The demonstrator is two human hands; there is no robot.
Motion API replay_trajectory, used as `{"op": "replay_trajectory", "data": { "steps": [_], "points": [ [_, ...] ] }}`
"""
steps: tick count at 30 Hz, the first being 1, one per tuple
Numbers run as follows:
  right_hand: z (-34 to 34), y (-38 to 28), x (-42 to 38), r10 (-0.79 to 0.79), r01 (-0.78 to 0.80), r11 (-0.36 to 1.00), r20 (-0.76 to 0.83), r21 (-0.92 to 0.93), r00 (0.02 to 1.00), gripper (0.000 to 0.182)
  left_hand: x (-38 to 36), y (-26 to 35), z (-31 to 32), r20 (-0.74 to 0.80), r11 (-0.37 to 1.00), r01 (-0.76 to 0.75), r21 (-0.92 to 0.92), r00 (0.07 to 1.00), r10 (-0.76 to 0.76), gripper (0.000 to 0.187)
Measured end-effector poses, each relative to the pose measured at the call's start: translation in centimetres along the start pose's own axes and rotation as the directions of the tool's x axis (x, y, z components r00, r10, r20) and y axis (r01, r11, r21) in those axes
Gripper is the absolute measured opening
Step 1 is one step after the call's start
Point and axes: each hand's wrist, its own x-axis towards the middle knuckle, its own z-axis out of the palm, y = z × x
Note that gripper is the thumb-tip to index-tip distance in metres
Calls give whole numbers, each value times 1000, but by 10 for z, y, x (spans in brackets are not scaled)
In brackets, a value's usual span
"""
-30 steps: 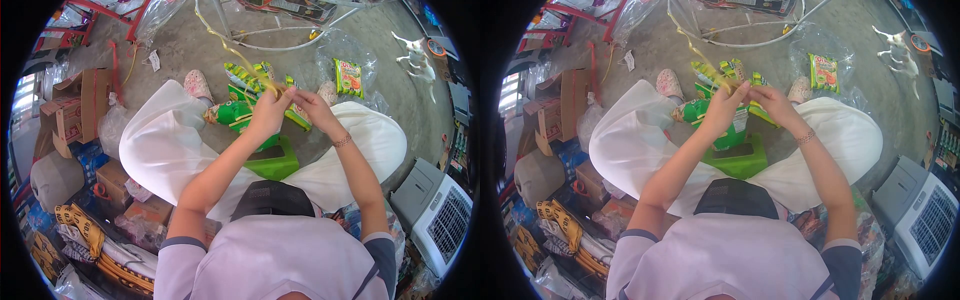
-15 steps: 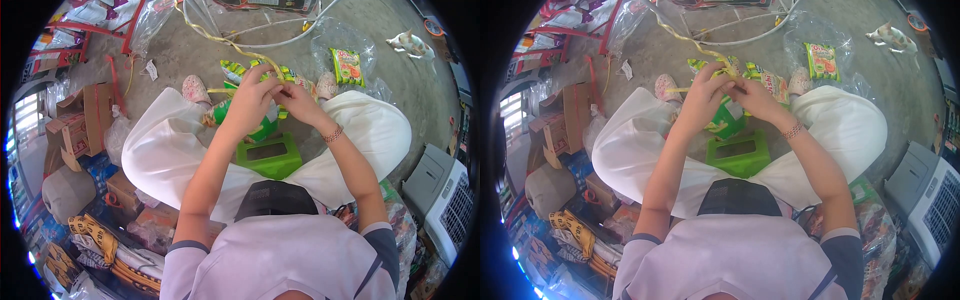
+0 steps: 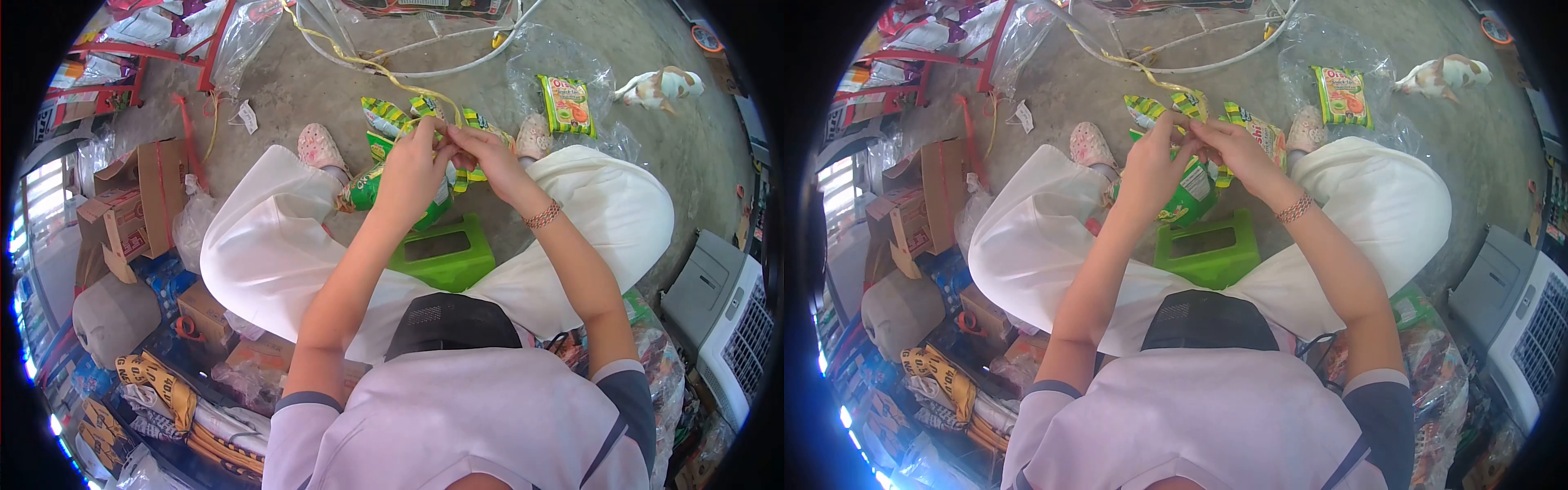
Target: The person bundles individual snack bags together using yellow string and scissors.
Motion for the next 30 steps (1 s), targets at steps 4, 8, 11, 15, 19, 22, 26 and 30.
{"op": "replay_trajectory", "data": {
  "steps": [4, 8, 11, 15, 19, 22, 26, 30],
  "points": [
    [-6, 6, 0, -17, 19, 996, 20, -91, 1000, 36, -4, 1, 2, 160, 967, 226, -118, 965, -206, 17],
    [-20, 21, 7, -17, 26, 982, 45, -188, 999, 35, -10, -22, -5, 290, 942, 314, 117, 897, -335, 22],
    [-48, 31, 15, -104, 72, 931, -69, -358, 992, 34, -8, -33, -24, 232, 956, 156, 248, 949, -215, 25],
    [-107, 39, 21, -233, 15, 776, -265, -630, 936, 34, 2, -23, -81, 18, 942, 334, -45, 943, -333, 20],
    [-135, 42, 27, -413, -14, 702, -423, -712, 807, 31, -8, 19, -158, -265, 940, 127, -317, 940, -216, 20],
    [-138, 40, 29, -438, -12, 713, -458, -702, 774, 31, -11, 32, -195, -424, 886, -32, -463, 886, -190, 19],
    [-137, 49, 21, -390, -12, 769, -484, -639, 783, 30, -10, 34, -215, -352, 975, -75, -210, 936, -4, 18],
    [-83, -11, 14, -440, 236, 785, -248, -573, 863, 33, -12, 58, -107, -251, 974, 84, -209, 958, -137, 31]
  ]
}}
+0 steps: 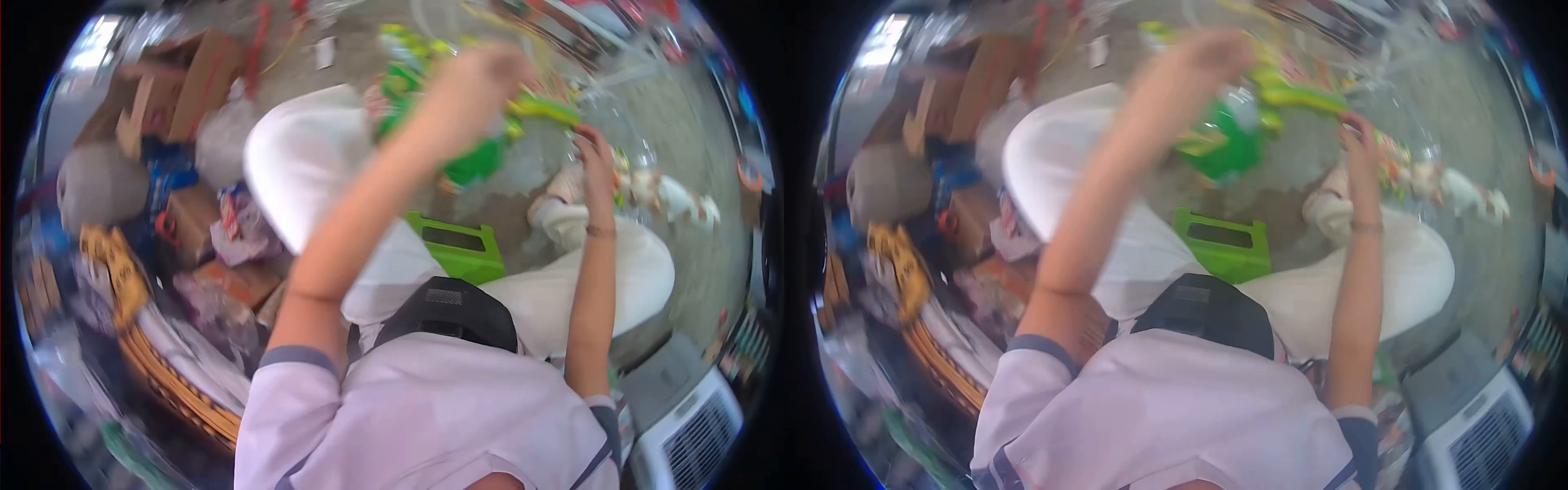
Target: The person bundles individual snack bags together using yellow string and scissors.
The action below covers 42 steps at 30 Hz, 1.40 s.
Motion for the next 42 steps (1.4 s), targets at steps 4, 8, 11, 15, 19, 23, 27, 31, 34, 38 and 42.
{"op": "replay_trajectory", "data": {
  "steps": [4, 8, 11, 15, 19, 23, 27, 31, 34, 38, 42],
  "points": [
    [21, -107, -47, 4, -35, 997, 404, 69, 915, 37, -19, -51, 76, 26, 940, -231, 251, 972, 232, 21],
    [38, -108, -59, 52, -59, 998, 438, 3, 897, 40, -40, -38, 81, 111, 823, -256, 508, 966, 232, 28],
    [44, -98, -54, 82, -88, 996, 465, -8, 881, 44, -41, -48, 79, 175, 826, -251, 505, 967, 187, 28],
    [52, -86, -61, 87, -115, 993, 491, 27, 867, 46, -38, -53, 70, 248, 877, -164, 451, 967, 53, 28],
    [50, -63, -61, 94, -119, 993, 450, 28, 888, 45, -43, -56, 83, 250, 868, -177, 465, 966, 63, 28],
    [53, -63, -72, 35, 17, 991, 390, -130, 920, 29, -38, -56, 109, 318, 830, -136, 541, 947, -52, 28],
    [43, -55, -70, 6, 125, 939, 378, -321, 926, 33, -35, -49, 129, 369, 777, -156, 611, 924, -105, 29],
    [37, -52, -70, 25, 69, 964, 349, -256, 937, 38, -37, -57, 130, 321, 848, -203, 489, 946, 41, 17],
    [39, -64, -72, 103, -107, 994, 426, -13, 899, 37, -39, -63, 114, 281, 874, -185, 450, 958, 57, 17],
    [20, -49, -64, 130, -153, 988, 362, 34, 923, 33, -44, -80, 90, 212, 891, -137, 432, 976, 47, 13],
    [-11, -14, -59, 120, -88, 983, 195, -164, 973, 28, -40, -103, 66, 139, 946, -13, 323, 990, -33, 18]
  ]
}}
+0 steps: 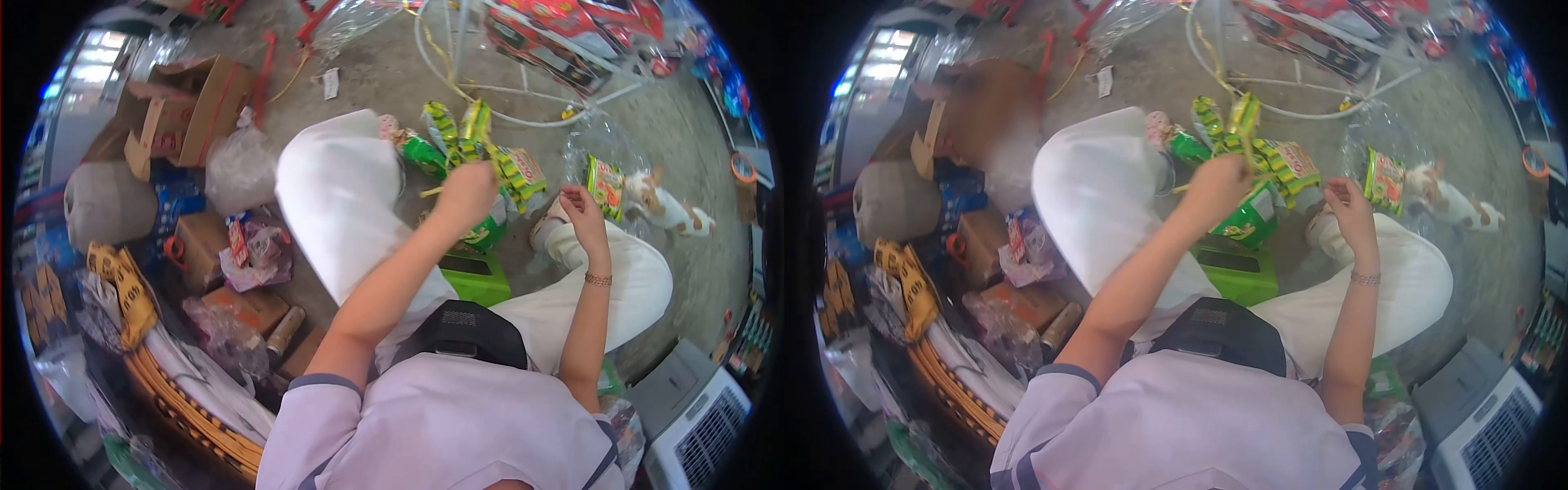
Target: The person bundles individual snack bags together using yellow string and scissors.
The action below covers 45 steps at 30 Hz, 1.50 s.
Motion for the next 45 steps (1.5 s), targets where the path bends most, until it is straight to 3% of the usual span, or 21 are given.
{"op": "replay_trajectory", "data": {
  "steps": [6, 10, 12, 14, 18, 19, 20, 22, 23, 24, 25, 28, 31, 34, 35, 36, 38, 40, 42, 43, 45],
  "points": [
    [-11, 15, -16, 3, -9, 989, -40, -147, 999, 28, -6, -13, -32, -127, 991, 24, -134, 991, -41, 18],
    [-18, -1, -23, -5, -9, 976, -61, -216, 998, 28, 1, -15, -59, -182, 965, 243, -101, 949, -258, 19],
    [-31, -18, -31, -142, 111, 947, -83, -302, 986, 28, 1, -53, -67, -224, 970, 197, -145, 948, -226, 19],
    [-59, -37, -41, -238, 182, 930, -145, -321, 960, 27, -7, -22, -87, -253, 940, 322, -108, 906, -340, 22],
    [-119, -76, -88, -158, 160, 987, -435, -33, 887, 24, -12, 14, -139, -484, 973, 126, -195, 850, -207, 17],
    [-134, -70, -96, -140, 196, 979, -509, 57, 849, 23, -13, 26, -154, -592, 980, 105, -170, 784, -187, 14],
    [-148, -64, -102, -137, 201, 978, -558, 54, 818, 22, -14, 27, -172, -677, 989, 38, -145, 725, -127, 13],
    [-166, -46, -114, -118, 196, 979, -658, 47, 744, 22, -21, 27, -215, -757, 961, -40, -273, 626, -189, 12],
    [-169, -36, -117, -57, 151, 985, -674, 83, 737, 22, -29, 11, -248, -773, 993, -74, -91, 634, -23, 16],
    [-171, -25, -117, 0, 109, 987, -686, 115, 727, 22, -30, 26, -260, -803, 917, -212, -337, 573, -163, 19],
    [-172, -17, -116, 51, 70, 987, -694, 145, 718, 22, -36, 26, -286, -803, 953, -198, -228, 591, -70, 18],
    [-155, -7, -103, 66, 60, 984, -653, 169, 755, 21, -54, 10, -370, -723, 973, -228, -45, 679, 126, 17],
    [-151, -25, -99, -145, 13, 971, -546, -237, 825, 21, -53, 23, -379, -695, 976, -220, -2, 702, 157, 14],
    [-155, -11, -98, 185, 24, 941, -571, 338, 800, 21, -35, 24, -366, -698, 971, -229, -65, 706, 120, 12],
    [-158, 6, -94, 178, 113, 898, -585, 426, 791, 22, -27, 15, -358, -683, 959, -256, -118, 722, 109, 11],
    [-161, 31, -88, 171, 204, 843, -607, 497, 776, 22, -16, 11, -343, -665, 957, -250, -150, 741, 89, 10],
    [-163, 109, -72, 174, 96, 911, -585, 402, 792, 28, 0, 7, -307, -629, 963, -196, -183, 777, 38, 9],
    [-136, 160, -59, 333, -124, 904, -490, 410, 805, 34, 12, 4, -275, -576, 957, -152, -248, 817, -19, 9],
    [-101, 212, -41, 462, -255, 771, -237, 584, 854, 32, 17, -11, -251, -500, 921, -128, -368, 862, -80, 9],
    [-85, 232, -30, 479, -299, 707, -123, 641, 869, 29, 17, -24, -246, -471, 957, -79, -280, 880, -65, 10],
    [-59, 233, -6, 564, -408, 399, 131, 822, 816, 34, 17, -52, -239, -421, 997, 17, -80, 906, -49, 10]
  ]
}}
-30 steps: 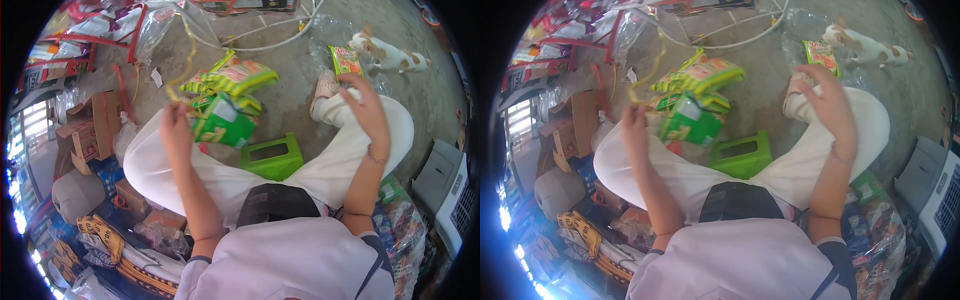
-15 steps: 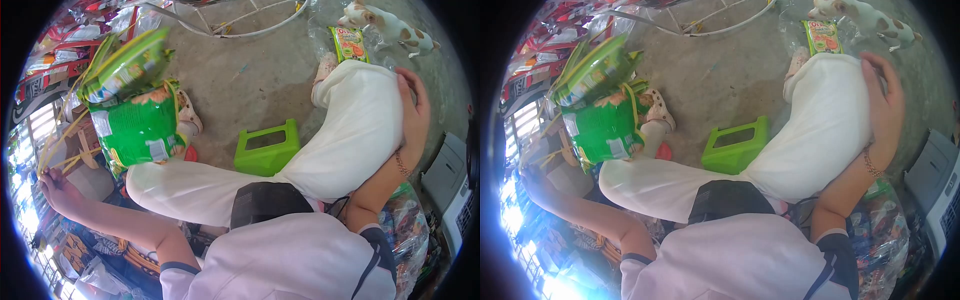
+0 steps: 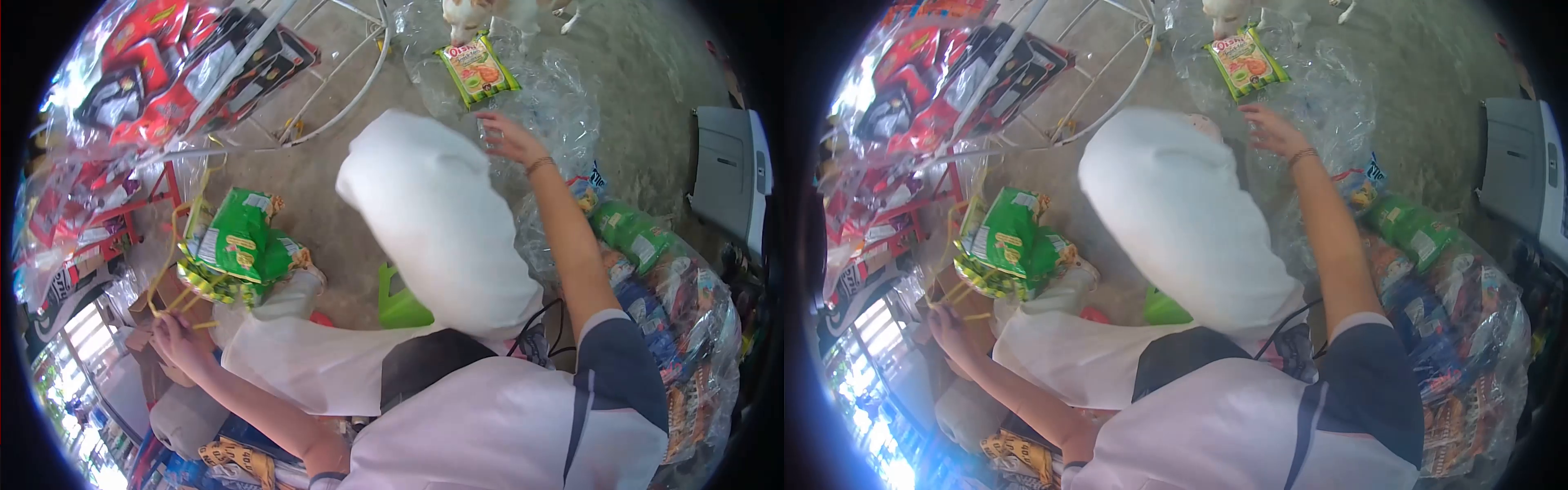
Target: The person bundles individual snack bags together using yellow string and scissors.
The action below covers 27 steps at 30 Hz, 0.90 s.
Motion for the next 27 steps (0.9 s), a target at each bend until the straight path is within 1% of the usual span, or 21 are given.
{"op": "replay_trajectory", "data": {
  "steps": [1, 2, 3, 6, 7, 9, 11, 12, 13, 16, 17, 18, 19, 20, 21, 22, 23, 24, 25, 26, 27],
  "points": [
    [10, 9, 18, 50, -50, 995, 0, 83, 999, 36, -2, -6, 9, -3, 980, 83, -180, 996, -85, 11],
    [14, 18, 40, 100, -99, 982, 5, 161, 995, 37, -11, -9, 21, 6, 921, 162, -355, 985, -171, 11],
    [21, 19, 53, 152, -151, 959, 14, 238, 988, 38, -17, -13, 29, 29, 825, 235, -515, 966, -256, 11],
    [40, 3, 88, 41, 95, 843, -239, 529, 970, 37, -12, -34, 23, 306, 536, 453, -713, 888, -343, 12],
    [39, -1, 99, 9, 151, 775, -250, 614, 968, 39, -8, -36, 25, 260, 536, 449, -715, 882, -393, 13],
    [30, -6, 123, -50, 264, 595, -293, 759, 955, 45, -4, -36, 30, 276, 531, 464, -709, 876, -396, 13],
    [-2, 13, 177, -156, 335, 545, -300, 769, 941, 44, -2, -35, 40, 311, 527, 498, -689, 859, -406, 13],
    [-12, 26, 190, -205, 367, 520, -305, 771, 930, 44, -1, -32, 43, 328, 525, 517, -676, 850, -413, 13],
    [-5, 14, 170, -228, 394, 584, -322, 710, 919, 38, -1, -29, 46, 342, 522, 530, -668, 842, -417, 13],
    [1, -18, 126, -365, 331, 408, -181, 851, 913, 41, 5, -24, 55, 342, 534, 534, -656, 841, -420, 13],
    [0, -26, 108, -500, 315, 333, -117, 889, 858, 43, 6, -24, 56, 349, 534, 533, -656, 842, -412, 13],
    [-5, -32, 87, -624, 283, 262, -62, 923, 779, 46, 9, -26, 56, 356, 534, 534, -655, 842, -406, 14],
    [-10, -36, 72, -737, 238, 196, -18, 951, 676, 48, 10, -27, 57, 361, 534, 533, -656, 843, -399, 14],
    [-21, -38, 59, -712, 422, 180, -178, 888, 679, 50, 10, -25, 60, 347, 539, 534, -651, 841, -414, 14],
    [-35, -39, 47, -684, 588, 175, -332, 790, 650, 53, 9, -21, 63, 331, 545, 534, -647, 840, -430, 14],
    [-49, -38, 40, -654, 731, 177, -476, 660, 588, 56, 8, -19, 64, 314, 550, 533, -643, 839, -445, 14],
    [-64, -23, 48, -623, 769, 629, -521, 109, 584, 56, 8, -20, 63, 322, 550, 529, -646, 842, -433, 14],
    [-83, 7, 67, -616, 392, 787, -568, -477, 546, 57, 8, -20, 63, 333, 549, 528, -647, 845, -419, 13],
    [-81, 22, 57, -605, 20, 689, -561, -724, 565, 59, 9, -20, 64, 348, 549, 529, -647, 846, -405, 13],
    [-78, 36, 46, -595, -345, 436, -554, -831, 583, 61, 10, -20, 64, 354, 551, 535, -640, 842, -406, 13],
    [-84, 53, 40, -483, -404, 376, -548, -834, 683, 64, 9, -20, 64, 355, 553, 539, -635, 840, -411, 13]
  ]
}}
